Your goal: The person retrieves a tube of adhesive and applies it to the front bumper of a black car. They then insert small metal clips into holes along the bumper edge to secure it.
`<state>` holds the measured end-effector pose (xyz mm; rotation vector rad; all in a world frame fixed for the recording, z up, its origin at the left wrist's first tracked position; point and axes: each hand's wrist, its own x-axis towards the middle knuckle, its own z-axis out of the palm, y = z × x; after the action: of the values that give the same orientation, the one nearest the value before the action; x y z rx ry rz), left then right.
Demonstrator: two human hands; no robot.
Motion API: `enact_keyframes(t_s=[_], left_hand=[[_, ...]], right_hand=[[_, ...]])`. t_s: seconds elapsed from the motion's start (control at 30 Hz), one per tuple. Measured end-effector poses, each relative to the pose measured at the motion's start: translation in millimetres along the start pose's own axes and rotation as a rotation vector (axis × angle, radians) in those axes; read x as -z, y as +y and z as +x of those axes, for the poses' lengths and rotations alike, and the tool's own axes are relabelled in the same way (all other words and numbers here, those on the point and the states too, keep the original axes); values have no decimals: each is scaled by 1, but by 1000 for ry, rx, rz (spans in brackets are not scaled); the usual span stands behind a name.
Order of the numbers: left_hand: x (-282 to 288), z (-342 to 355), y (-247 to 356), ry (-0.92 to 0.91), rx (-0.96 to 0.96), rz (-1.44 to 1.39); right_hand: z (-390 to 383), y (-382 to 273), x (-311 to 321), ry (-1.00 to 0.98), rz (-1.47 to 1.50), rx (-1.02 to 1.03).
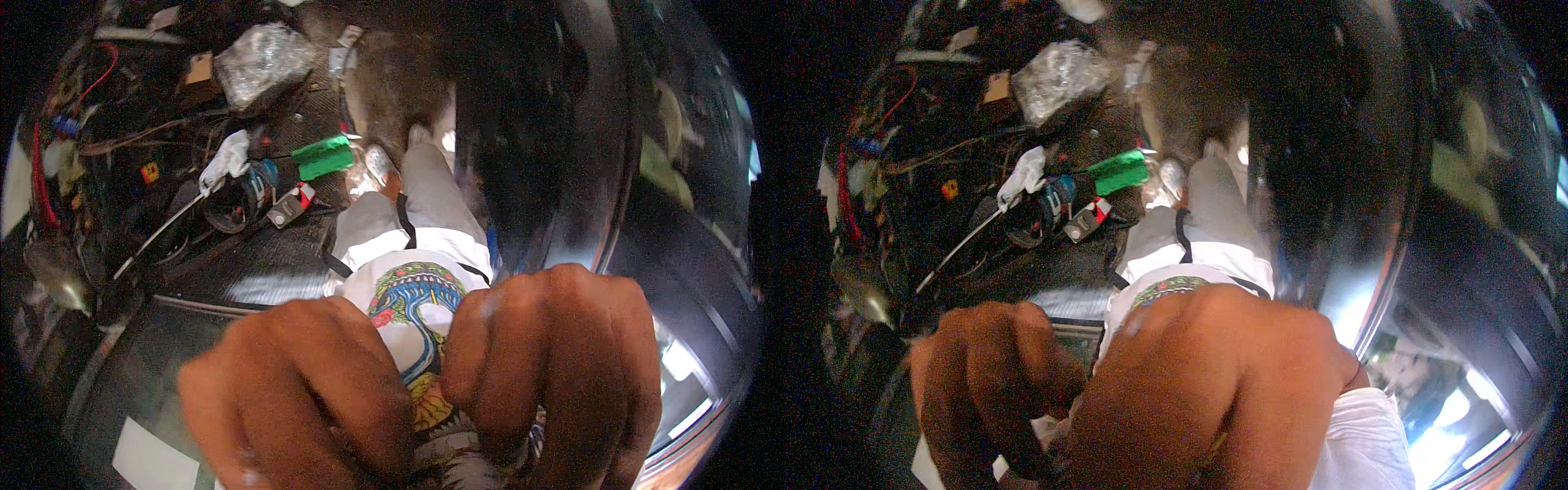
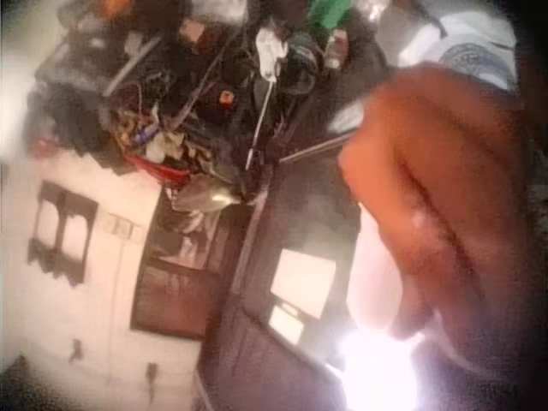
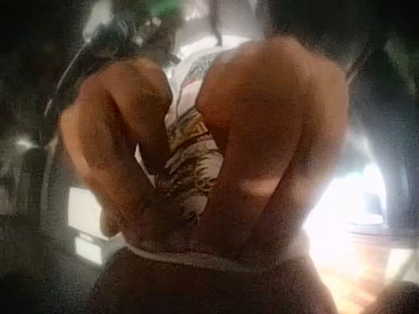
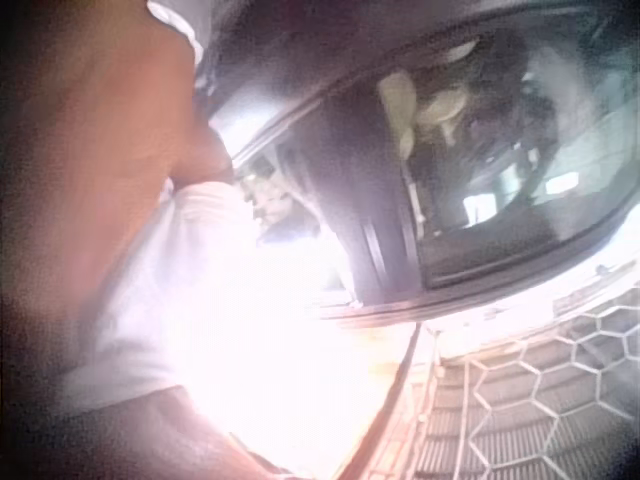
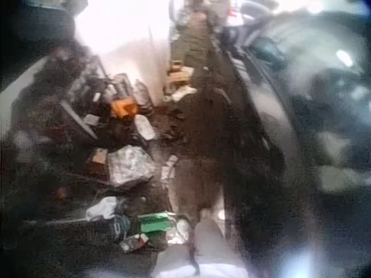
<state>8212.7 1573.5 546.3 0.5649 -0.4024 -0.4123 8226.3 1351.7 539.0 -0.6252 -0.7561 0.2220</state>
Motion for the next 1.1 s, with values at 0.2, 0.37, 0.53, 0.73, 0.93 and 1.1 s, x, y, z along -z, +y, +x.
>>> enact_keyframes(t_s=[0.2,0.37,0.53,0.73,0.93,1.1], left_hand=[[-47,21,-2,110,-620,268],[-23,82,56,80,-768,516],[-5,55,90,-49,-563,658],[58,-32,93,675,-466,883],[212,-125,177,1743,-299,1068],[377,-171,337,1910,-284,1427]], right_hand=[[86,-4,-4,-168,204,-34],[185,18,52,-505,330,-77],[240,50,59,-866,456,-180],[233,85,96,-782,134,-749],[193,205,201,-985,-1486,-862],[93,229,298,-1198,-1561,-1368]])
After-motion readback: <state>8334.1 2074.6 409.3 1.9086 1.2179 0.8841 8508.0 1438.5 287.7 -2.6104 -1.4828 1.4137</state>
